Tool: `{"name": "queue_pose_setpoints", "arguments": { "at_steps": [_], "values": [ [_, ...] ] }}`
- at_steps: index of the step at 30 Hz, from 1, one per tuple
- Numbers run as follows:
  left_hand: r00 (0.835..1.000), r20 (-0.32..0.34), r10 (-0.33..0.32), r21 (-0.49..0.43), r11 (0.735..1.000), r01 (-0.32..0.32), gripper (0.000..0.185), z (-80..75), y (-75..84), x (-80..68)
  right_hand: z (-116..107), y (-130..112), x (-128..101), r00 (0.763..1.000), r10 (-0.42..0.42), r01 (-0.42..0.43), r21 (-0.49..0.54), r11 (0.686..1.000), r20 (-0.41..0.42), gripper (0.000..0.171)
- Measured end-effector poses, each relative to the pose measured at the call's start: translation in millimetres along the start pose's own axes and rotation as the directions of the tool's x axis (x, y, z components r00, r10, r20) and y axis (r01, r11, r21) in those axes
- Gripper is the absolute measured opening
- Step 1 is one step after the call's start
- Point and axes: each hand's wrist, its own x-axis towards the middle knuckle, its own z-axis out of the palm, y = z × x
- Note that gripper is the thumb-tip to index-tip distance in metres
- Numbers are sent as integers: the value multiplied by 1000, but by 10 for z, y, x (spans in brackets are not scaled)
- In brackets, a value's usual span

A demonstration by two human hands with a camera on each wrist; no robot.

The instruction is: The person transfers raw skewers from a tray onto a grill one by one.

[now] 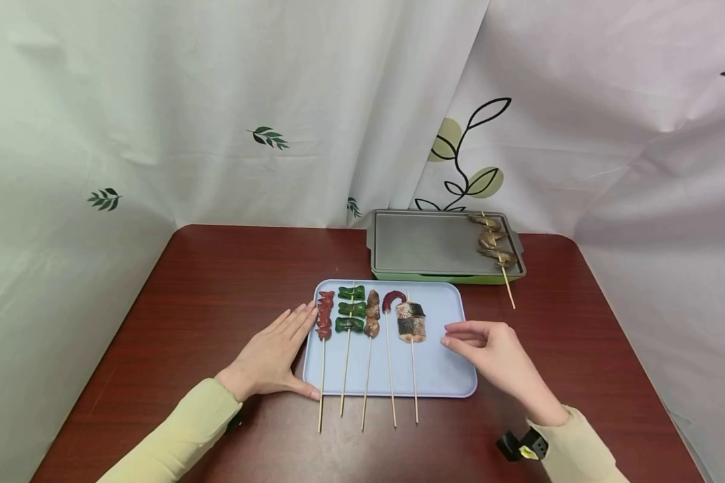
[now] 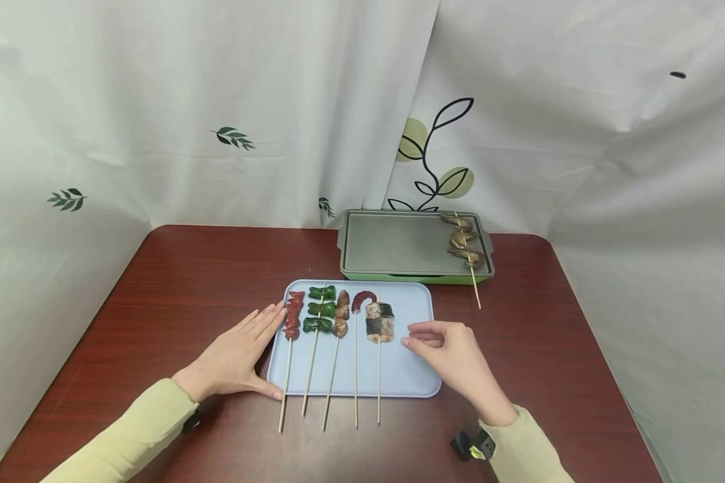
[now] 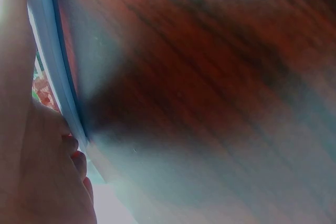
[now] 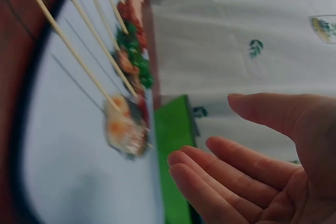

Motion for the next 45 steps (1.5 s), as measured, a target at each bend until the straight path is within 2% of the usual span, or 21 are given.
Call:
{"name": "queue_pose_setpoints", "arguments": {
  "at_steps": [5,15,20,26,40,45],
  "values": [
    [1000,-3,2,-2,1000,-2,145,-5,-2,3,179,57,-26,998,38,-41,55,998,52,33],
    [1000,-10,10,6,1000,-10,145,-7,-1,4,467,223,-53,988,78,-90,89,992,132,34],
    [1000,-5,5,7,1000,-5,145,-6,1,0,570,285,-64,981,71,-94,120,988,181,33],
    [1000,-7,7,4,1000,-7,145,-4,1,-4,627,304,-80,976,49,-83,158,984,212,31],
    [1000,-9,10,3,1000,-10,145,-12,2,-4,688,321,-103,980,36,-66,149,987,196,27],
    [1000,-9,11,2,1000,-11,144,-20,7,-4,673,309,-110,978,45,-82,177,981,205,28]
  ]
}}
